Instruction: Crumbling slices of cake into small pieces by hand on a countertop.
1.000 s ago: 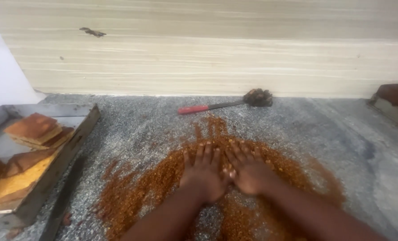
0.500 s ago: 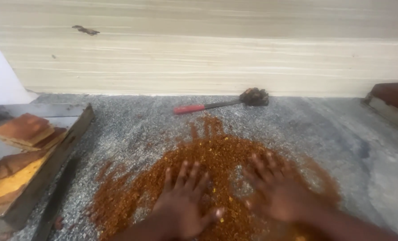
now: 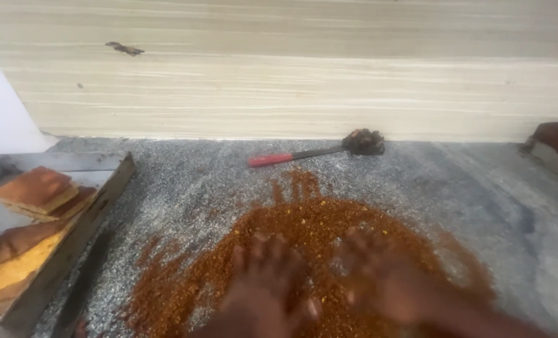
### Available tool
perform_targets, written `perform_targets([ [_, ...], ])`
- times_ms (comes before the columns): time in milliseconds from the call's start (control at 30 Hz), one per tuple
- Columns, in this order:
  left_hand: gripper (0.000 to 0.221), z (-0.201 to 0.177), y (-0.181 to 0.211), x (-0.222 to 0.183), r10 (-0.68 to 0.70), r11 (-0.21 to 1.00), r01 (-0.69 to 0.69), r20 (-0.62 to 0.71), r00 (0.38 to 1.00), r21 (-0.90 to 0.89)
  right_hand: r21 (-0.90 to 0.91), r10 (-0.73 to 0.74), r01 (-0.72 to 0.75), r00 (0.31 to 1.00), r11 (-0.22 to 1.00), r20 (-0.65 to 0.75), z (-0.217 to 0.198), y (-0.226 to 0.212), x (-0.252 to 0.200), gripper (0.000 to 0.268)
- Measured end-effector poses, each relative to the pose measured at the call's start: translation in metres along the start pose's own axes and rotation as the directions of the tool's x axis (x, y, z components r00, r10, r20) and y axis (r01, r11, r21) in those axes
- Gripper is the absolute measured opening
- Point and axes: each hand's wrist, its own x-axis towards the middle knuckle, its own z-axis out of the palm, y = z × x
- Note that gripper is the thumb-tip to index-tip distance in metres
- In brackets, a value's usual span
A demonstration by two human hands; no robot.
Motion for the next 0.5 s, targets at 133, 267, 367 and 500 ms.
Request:
perform_targets([
  [133, 0.097, -0.058, -0.016, 0.045, -0.409, 0.81, 0.56, 0.516, 0.752, -0.175, 0.302, 0.355, -0.292, 0.917, 0.908, -0.18, 0.014, 0.043, 0.065, 0.085],
  [267, 0.079, -0.007, -0.023, 0.093, -0.318, 0.768, 0.494, 0.426, 0.847, -0.408, 0.663, 0.302, -0.116, 0.937, 0.74, -0.173, 0.023, 0.035, 0.122, 0.066],
  [367, 0.072, -0.003, -0.011, 0.088, -0.124, 0.803, 0.351, 0.441, 0.889, -0.481, 0.688, 0.137, 0.068, 0.961, 0.723, -0.239, 0.015, 0.021, 0.103, 0.054],
  [500, 0.081, -0.037, 0.017, 0.036, 0.037, 0.927, 0.188, 0.58, 0.814, -0.323, 0.304, 0.023, 0.022, 0.99, 0.952, -0.142, 0.016, -0.004, 0.045, 0.073],
])
